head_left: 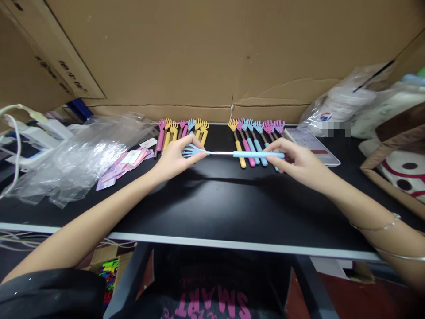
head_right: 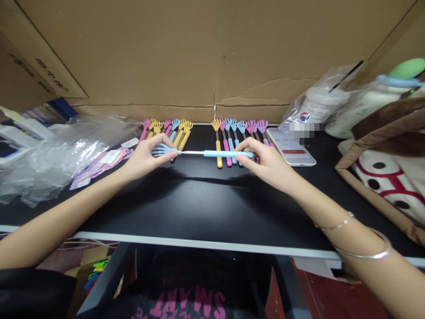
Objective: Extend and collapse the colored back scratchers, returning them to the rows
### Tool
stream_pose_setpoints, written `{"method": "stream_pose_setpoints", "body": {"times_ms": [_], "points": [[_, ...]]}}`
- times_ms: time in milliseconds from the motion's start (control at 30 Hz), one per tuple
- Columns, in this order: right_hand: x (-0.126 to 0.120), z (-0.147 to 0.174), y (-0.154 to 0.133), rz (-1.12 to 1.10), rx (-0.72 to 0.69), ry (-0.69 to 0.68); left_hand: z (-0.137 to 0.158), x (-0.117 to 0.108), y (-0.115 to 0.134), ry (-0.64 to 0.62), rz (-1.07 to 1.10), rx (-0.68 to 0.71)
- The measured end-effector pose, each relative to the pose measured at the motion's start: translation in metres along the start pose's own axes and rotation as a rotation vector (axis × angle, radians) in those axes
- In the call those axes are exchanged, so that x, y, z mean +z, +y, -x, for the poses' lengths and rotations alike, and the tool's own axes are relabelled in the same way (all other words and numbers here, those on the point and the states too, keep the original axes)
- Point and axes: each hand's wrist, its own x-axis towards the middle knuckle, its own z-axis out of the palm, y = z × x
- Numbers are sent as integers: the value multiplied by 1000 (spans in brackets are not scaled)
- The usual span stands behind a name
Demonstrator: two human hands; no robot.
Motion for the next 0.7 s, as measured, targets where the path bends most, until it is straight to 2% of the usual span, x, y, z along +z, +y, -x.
{"method": "stream_pose_setpoints", "body": {"times_ms": [133, 300, 433, 700], "points": [[2, 1, 4, 14, -9, -31, -1, -2, -4, -7, -14, -25], [6, 2, 6, -207, 54, -132, 0, -2, -3, 6, -59, -35], [6, 3, 8, -331, 125, -220, 3, -3, 2, 27, -167, -24], [6, 3, 8, -413, 255, -365, 5, -8, 10, 58, -401, 60]]}}
